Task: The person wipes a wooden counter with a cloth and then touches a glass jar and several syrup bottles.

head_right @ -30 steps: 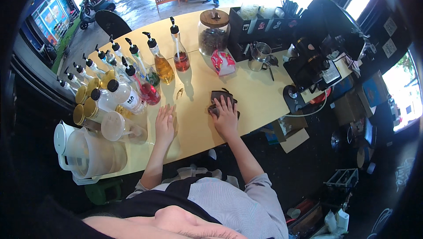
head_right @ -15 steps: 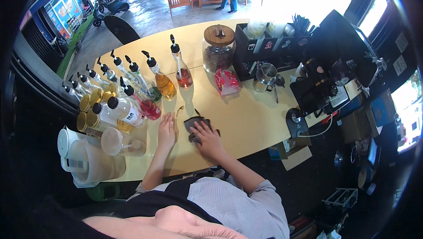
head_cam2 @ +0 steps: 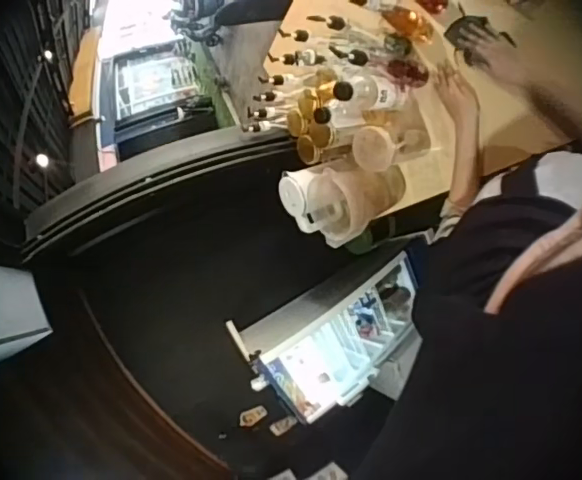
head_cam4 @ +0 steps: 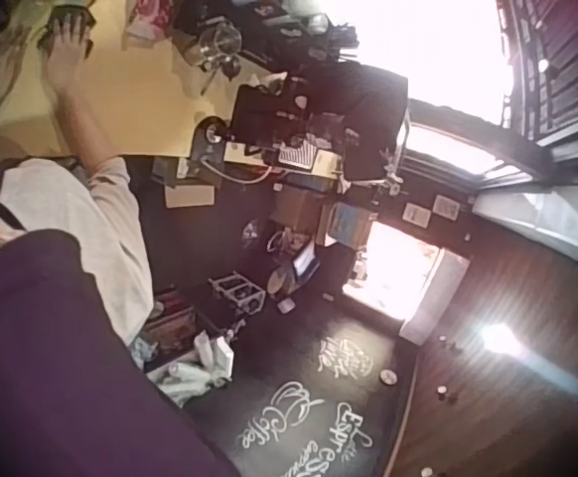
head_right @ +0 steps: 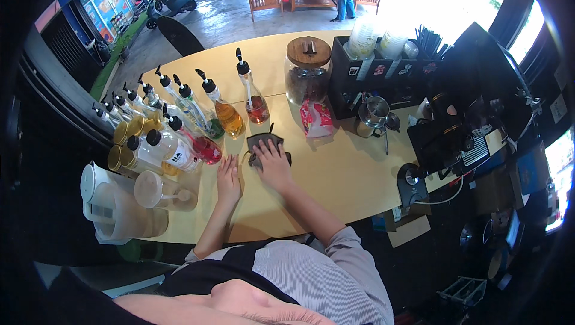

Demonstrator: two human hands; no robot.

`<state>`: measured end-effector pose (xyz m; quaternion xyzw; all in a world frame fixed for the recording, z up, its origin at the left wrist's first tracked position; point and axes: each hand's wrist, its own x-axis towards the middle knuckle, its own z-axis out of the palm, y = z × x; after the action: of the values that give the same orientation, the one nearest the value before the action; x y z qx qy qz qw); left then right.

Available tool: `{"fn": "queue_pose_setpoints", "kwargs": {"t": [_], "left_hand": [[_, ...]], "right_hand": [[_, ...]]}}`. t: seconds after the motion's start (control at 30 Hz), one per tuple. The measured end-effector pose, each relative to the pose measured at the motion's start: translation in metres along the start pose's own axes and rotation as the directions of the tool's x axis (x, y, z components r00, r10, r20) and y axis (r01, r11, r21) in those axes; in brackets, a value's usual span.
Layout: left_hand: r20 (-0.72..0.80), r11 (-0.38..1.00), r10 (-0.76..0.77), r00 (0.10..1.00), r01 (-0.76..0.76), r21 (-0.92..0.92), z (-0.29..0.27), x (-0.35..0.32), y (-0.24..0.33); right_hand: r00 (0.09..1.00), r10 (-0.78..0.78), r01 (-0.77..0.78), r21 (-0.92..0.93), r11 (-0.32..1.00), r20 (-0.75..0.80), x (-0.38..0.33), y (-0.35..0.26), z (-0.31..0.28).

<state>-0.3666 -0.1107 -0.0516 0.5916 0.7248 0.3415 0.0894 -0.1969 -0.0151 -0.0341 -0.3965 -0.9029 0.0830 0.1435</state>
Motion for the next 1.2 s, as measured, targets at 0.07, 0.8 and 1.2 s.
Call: {"fn": "queue_pose_setpoints", "kwargs": {"t": [0.07,0.8,1.2], "left_hand": [[-0.005,1.000,0.005,1.000,-0.005,0.020,0.001,-0.003,0.000],[-0.064,0.999,0.020,0.998,-0.018,0.032,-0.003,-0.004,0.005],[-0.081,1.000,0.019,0.996,-0.018,0.019,-0.006,-0.002,0.008]], "right_hand": [[0.998,-0.060,0.059,0.008,0.998,0.034,-0.016,-0.006,-0.008],[0.984,-0.175,0.175,0.102,0.979,-0.004,-0.049,-0.006,-0.005],[0.997,0.039,-0.041,-0.028,0.999,-0.060,0.012,0.039,0.002]]}}
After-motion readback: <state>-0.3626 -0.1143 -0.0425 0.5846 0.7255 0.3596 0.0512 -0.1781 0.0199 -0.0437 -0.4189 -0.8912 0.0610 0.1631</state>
